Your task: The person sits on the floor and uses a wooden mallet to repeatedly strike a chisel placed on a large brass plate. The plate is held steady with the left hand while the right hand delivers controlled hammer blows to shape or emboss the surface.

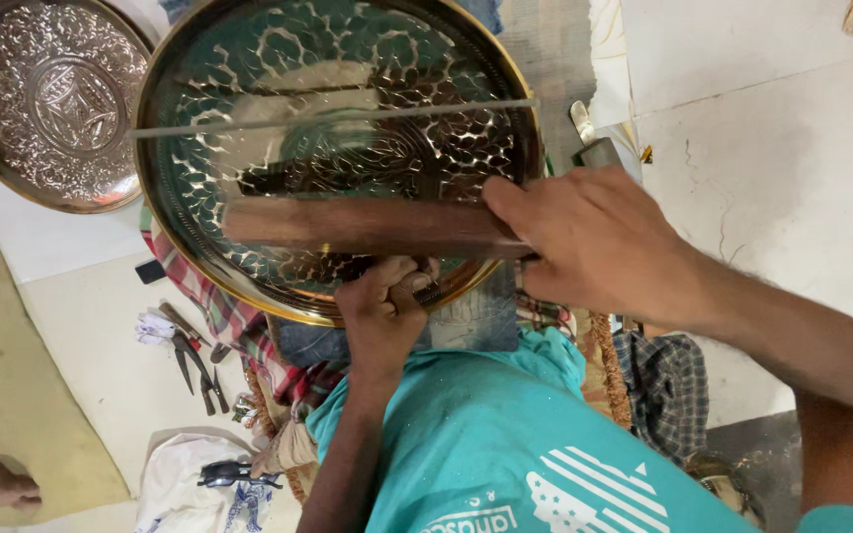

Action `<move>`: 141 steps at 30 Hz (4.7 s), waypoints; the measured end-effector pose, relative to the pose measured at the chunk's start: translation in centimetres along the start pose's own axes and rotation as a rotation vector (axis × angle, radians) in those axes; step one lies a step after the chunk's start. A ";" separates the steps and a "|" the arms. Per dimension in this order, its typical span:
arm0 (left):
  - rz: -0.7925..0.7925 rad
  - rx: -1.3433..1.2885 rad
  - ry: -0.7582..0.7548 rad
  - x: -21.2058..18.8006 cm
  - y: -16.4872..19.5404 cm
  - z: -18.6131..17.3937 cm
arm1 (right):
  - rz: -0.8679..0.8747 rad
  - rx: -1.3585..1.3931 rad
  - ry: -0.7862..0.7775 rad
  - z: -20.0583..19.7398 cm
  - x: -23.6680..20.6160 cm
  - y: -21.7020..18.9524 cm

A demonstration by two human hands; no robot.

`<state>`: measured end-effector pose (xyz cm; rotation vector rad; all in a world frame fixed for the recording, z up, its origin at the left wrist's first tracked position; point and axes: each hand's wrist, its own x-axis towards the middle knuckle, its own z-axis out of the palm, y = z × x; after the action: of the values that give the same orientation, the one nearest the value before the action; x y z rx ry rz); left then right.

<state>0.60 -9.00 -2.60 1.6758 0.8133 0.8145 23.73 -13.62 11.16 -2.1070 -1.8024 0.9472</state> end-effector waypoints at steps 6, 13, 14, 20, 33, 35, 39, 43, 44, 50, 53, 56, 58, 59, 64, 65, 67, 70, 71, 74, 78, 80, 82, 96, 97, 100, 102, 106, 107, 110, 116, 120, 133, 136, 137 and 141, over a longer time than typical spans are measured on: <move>-0.094 -0.021 -0.042 -0.3 0.3 -0.1 | 0.031 0.152 0.077 -0.2 0.5 0.1; -0.111 0.015 -0.055 -0.3 0.4 -0.4 | 0.025 0.105 0.042 0.2 0.5 0.3; -0.112 0.049 -0.047 -0.4 0.4 -0.5 | 0.034 0.103 0.014 0.3 0.4 0.3; -0.141 0.029 -0.044 -0.4 0.2 -0.3 | 0.058 0.203 0.181 0.4 -0.2 0.2; 0.047 -0.024 -0.030 3.3 2.4 -2.3 | -0.056 0.680 0.435 6.9 -2.8 -0.6; 0.031 0.045 -0.079 3.7 2.3 -2.3 | 0.027 0.571 0.476 7.7 -3.5 -0.4; 0.181 0.131 -0.096 3.7 2.1 -2.4 | 0.130 0.525 0.428 8.0 -4.6 0.2; 0.189 -0.009 -0.011 3.7 2.0 -2.4 | 0.064 0.507 0.461 7.7 -4.6 0.6; 0.159 -0.007 -0.012 3.7 1.9 -2.4 | 0.056 0.499 0.468 7.6 -4.5 0.6; 0.084 0.068 -0.079 4.2 2.1 -2.3 | 0.209 0.458 0.356 7.1 -4.0 0.1; 0.152 0.101 -0.096 4.4 2.0 -2.6 | 0.064 0.552 0.421 6.8 -3.9 -0.2; 0.164 0.197 -0.099 4.3 1.7 -2.9 | 0.185 0.365 0.374 6.3 -3.8 -0.4; 0.164 0.253 -0.102 4.0 1.4 -3.0 | 0.180 0.298 0.351 5.8 -3.6 -0.4; 0.174 0.269 -0.109 3.9 1.2 -3.0 | 0.178 0.263 0.345 5.5 -3.6 -0.4; 0.187 0.240 -0.059 3.4 -0.2 -2.7 | -0.028 0.368 0.402 3.6 -3.5 -0.4; 0.200 0.204 -0.064 3.3 -0.5 -2.7 | -0.031 0.356 0.418 3.3 -3.5 -0.3; 0.202 0.210 -0.066 3.1 -1.0 -2.8 | 0.020 0.207 0.256 2.5 -3.4 -0.2; 0.198 0.293 -0.060 3.0 -1.5 -3.1 | -0.050 -0.012 0.168 1.6 -3.0 0.0; 0.220 0.293 -0.061 3.0 -1.5 -3.3 | -0.096 -0.084 0.165 1.5 -2.9 0.0; 0.243 0.295 -0.074 3.0 -1.7 -3.6 | -0.052 0.108 0.164 1.5 -2.7 -0.1; 0.340 0.340 -0.053 3.2 -2.0 -3.6 | 0.020 -0.071 0.079 1.8 -2.7 -0.2; 0.305 0.318 -0.048 3.2 -2.1 -3.4 | -0.016 0.011 0.103 2.0 -2.7 -0.1; 0.290 0.318 -0.049 3.0 -2.2 -3.5 | 0.011 -0.015 0.073 2.1 -2.7 0.0; 0.233 0.290 -0.091 3.0 -2.4 -3.8 | 0.000 0.027 0.100 2.6 -2.8 0.7; 0.254 0.298 -0.106 3.0 -2.4 -3.8 | -0.006 0.086 0.120 2.7 -2.8 0.7; 0.282 0.301 -0.134 3.2 -2.1 -3.9 | -0.002 0.011 0.106 2.8 -2.8 0.7; 0.238 0.271 -0.163 3.2 -1.7 -4.0 | -0.010 0.070 0.156 2.9 -2.8 0.7; 0.213 0.268 -0.140 3.2 -1.3 -4.0 | -0.037 0.074 0.168 3.0 -2.8 0.6; 0.208 0.275 -0.161 3.2 -1.3 -4.1 | -0.020 -0.039 0.130 3.1 -2.8 0.6; 0.266 0.274 -0.163 3.2 -1.8 -4.0 | 0.017 0.146 0.167 3.2 -2.8 0.7; 0.305 0.352 -0.106 2.8 -3.3 -3.4 | 0.043 -0.091 0.048 3.9 -4.0 1.7; 0.215 0.396 -0.163 3.2 -3.1 -3.3 | 0.078 0.062 0.156 5.4 -5.6 2.7; 0.066 -0.418 0.280 1.3 1.9 -4.4 | 0.267 0.751 0.946 14.1 -4.4 2.9; 0.125 -0.316 0.349 0.7 1.6 -5.5 | 0.234 0.828 1.022 11.8 -2.9 4.6; 0.189 -0.273 0.369 0.7 1.4 -5.6 | 0.207 0.881 1.040 11.0 -2.4 5.2; 0.207 -0.426 0.473 1.1 0.9 -5.1 | 0.102 0.709 1.023 8.9 -0.6 6.9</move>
<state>-2.96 -5.72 -0.55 1.2119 0.7184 1.4539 23.99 -17.89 0.75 -1.6878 -0.7061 0.2930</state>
